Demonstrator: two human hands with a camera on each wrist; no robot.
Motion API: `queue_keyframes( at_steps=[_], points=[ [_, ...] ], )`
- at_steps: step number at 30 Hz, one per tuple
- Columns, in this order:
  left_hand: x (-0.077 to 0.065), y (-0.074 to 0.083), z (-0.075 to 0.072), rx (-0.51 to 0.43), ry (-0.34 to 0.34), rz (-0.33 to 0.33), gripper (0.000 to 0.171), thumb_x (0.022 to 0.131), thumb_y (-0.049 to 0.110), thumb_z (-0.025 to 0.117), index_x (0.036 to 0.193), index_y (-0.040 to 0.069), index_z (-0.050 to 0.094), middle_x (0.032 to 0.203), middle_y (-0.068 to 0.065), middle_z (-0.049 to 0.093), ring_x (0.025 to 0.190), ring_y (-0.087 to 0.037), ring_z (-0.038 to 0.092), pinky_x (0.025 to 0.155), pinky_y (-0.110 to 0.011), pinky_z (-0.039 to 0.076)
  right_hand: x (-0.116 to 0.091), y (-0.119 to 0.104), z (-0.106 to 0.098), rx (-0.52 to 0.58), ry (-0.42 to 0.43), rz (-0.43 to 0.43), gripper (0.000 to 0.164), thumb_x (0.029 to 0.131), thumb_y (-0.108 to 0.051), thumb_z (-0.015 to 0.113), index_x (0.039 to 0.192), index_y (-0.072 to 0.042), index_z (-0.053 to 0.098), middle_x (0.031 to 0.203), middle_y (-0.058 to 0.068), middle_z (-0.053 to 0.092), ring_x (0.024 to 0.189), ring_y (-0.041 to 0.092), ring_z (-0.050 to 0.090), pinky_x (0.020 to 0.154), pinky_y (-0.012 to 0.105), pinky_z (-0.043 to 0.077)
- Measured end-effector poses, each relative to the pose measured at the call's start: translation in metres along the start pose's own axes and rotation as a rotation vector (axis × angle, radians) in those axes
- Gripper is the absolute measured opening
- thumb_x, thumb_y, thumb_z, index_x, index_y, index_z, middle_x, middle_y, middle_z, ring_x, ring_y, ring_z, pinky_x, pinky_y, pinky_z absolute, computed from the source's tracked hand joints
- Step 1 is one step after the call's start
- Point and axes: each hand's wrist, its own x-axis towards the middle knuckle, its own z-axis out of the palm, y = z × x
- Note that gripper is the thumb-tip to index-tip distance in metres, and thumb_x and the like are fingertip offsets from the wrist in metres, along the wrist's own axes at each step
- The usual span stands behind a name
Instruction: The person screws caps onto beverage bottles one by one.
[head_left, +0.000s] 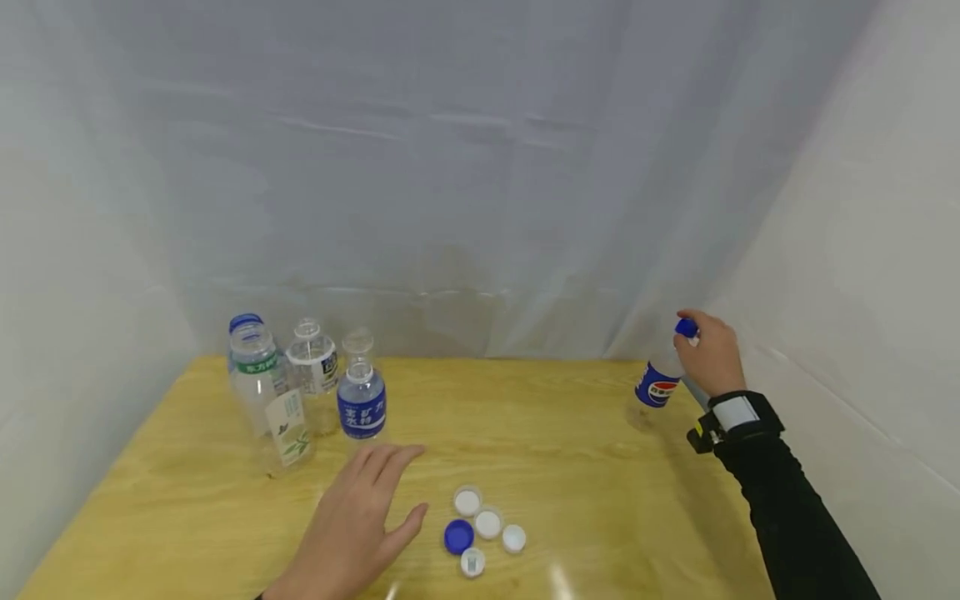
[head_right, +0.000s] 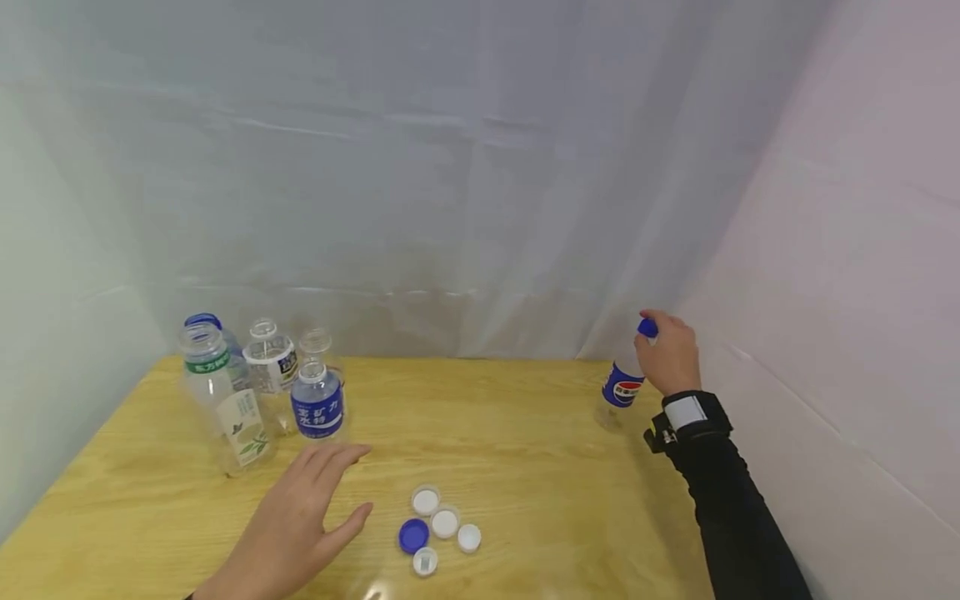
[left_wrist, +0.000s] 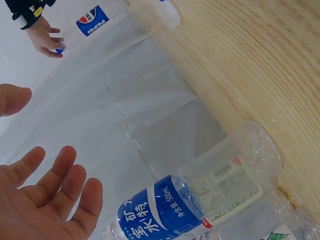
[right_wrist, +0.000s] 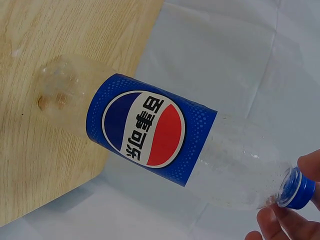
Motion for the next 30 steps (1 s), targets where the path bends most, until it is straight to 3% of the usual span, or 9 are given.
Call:
queue_keyframes(
  at_steps=[4, 8, 15, 22, 30],
  points=[
    [-0.006, -0.003, -0.005, 0.013, 0.015, -0.018, 0.064, 0.080, 0.036, 0.081, 0.135, 0.014, 0.057, 0.123, 0.001, 0.061, 0.115, -0.016, 0.054, 0.098, -0.040, 0.052, 0.007, -0.012, 0.010, 0.016, -0.024, -0.008, 0.041, 0.099, -0.014, 0.055, 0.138, 0.001, 0.055, 0.135, 0.033, 0.053, 0.120, 0.052, 0.049, 0.094, 0.065, 0.048],
    [-0.006, -0.004, -0.006, 0.008, 0.014, -0.008, 0.063, 0.082, 0.036, 0.079, 0.136, 0.013, 0.057, 0.123, 0.001, 0.061, 0.115, -0.016, 0.054, 0.097, -0.040, 0.051, 0.003, -0.017, 0.007, 0.009, -0.009, -0.019, 0.041, 0.099, -0.013, 0.055, 0.138, 0.000, 0.055, 0.140, 0.034, 0.048, 0.125, 0.055, 0.042, 0.097, 0.068, 0.043],
    [-0.002, -0.002, -0.002, 0.004, 0.008, 0.012, 0.062, 0.082, 0.036, 0.078, 0.136, 0.014, 0.056, 0.122, 0.002, 0.061, 0.114, -0.014, 0.055, 0.095, -0.037, 0.053, -0.016, -0.025, -0.006, -0.078, 0.067, -0.192, 0.036, 0.097, -0.009, 0.058, 0.131, 0.002, 0.058, 0.134, 0.032, 0.049, 0.123, 0.055, 0.039, 0.100, 0.072, 0.029],
    [-0.003, 0.001, -0.003, -0.006, -0.032, -0.017, 0.062, 0.084, 0.037, 0.078, 0.138, 0.017, 0.055, 0.124, 0.005, 0.060, 0.115, -0.011, 0.054, 0.095, -0.035, 0.053, -0.032, -0.046, -0.002, -0.031, 0.099, -0.341, 0.034, 0.094, -0.005, 0.062, 0.127, 0.002, 0.061, 0.130, 0.031, 0.053, 0.121, 0.052, 0.041, 0.097, 0.067, 0.036],
    [-0.004, 0.000, -0.004, 0.001, -0.023, -0.009, 0.062, 0.084, 0.037, 0.078, 0.138, 0.017, 0.055, 0.124, 0.005, 0.060, 0.115, -0.011, 0.054, 0.096, -0.035, 0.052, -0.053, -0.089, 0.001, 0.029, 0.004, -0.462, 0.036, 0.095, -0.008, 0.064, 0.130, -0.002, 0.062, 0.136, 0.023, 0.054, 0.129, 0.044, 0.044, 0.097, 0.062, 0.045]
  ],
)
